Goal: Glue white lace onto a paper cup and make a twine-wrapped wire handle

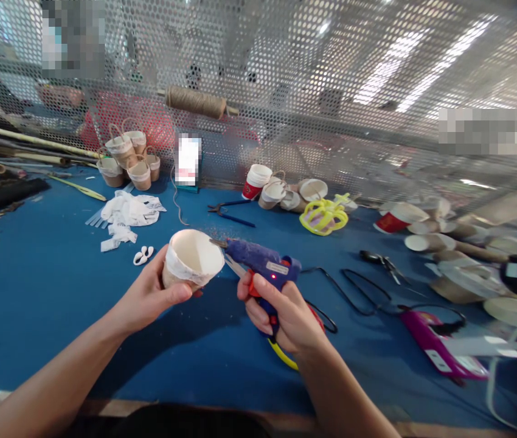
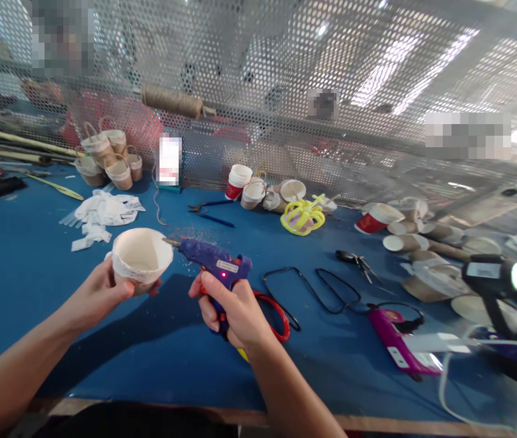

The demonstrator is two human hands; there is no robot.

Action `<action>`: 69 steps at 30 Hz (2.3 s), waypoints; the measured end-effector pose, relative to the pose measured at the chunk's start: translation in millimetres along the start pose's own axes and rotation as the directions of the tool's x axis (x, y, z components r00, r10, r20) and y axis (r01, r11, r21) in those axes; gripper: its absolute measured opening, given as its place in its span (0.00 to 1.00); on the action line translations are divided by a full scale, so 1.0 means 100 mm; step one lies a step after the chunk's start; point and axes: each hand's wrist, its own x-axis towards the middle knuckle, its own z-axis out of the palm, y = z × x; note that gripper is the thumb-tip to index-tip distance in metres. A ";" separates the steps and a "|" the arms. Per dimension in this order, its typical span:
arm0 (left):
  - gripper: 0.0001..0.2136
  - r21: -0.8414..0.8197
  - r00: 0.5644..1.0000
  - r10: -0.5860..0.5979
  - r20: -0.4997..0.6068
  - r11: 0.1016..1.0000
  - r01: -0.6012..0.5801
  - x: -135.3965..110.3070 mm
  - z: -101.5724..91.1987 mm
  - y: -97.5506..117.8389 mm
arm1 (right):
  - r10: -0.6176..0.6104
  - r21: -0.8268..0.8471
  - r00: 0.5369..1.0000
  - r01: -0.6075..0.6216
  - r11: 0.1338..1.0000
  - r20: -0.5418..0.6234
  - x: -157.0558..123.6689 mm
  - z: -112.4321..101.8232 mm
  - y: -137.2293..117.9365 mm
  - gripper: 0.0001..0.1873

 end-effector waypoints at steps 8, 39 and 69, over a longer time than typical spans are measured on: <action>0.26 0.261 0.996 0.032 -0.083 0.965 -0.009 0.04 0.02 0.06 | -0.075 -0.510 0.994 0.027 0.860 -0.074 -0.03 -0.10 -0.11 0.17; 0.23 0.003 0.995 0.051 0.083 0.999 -0.052 0.01 -0.10 -0.07 | 0.043 0.165 0.995 -0.058 0.985 0.095 0.04 -0.08 -0.05 0.17; 0.25 0.273 0.999 -0.026 0.022 0.962 0.019 0.06 -0.06 0.08 | -0.130 -0.541 0.984 0.044 0.840 -0.123 -0.02 -0.19 -0.18 0.15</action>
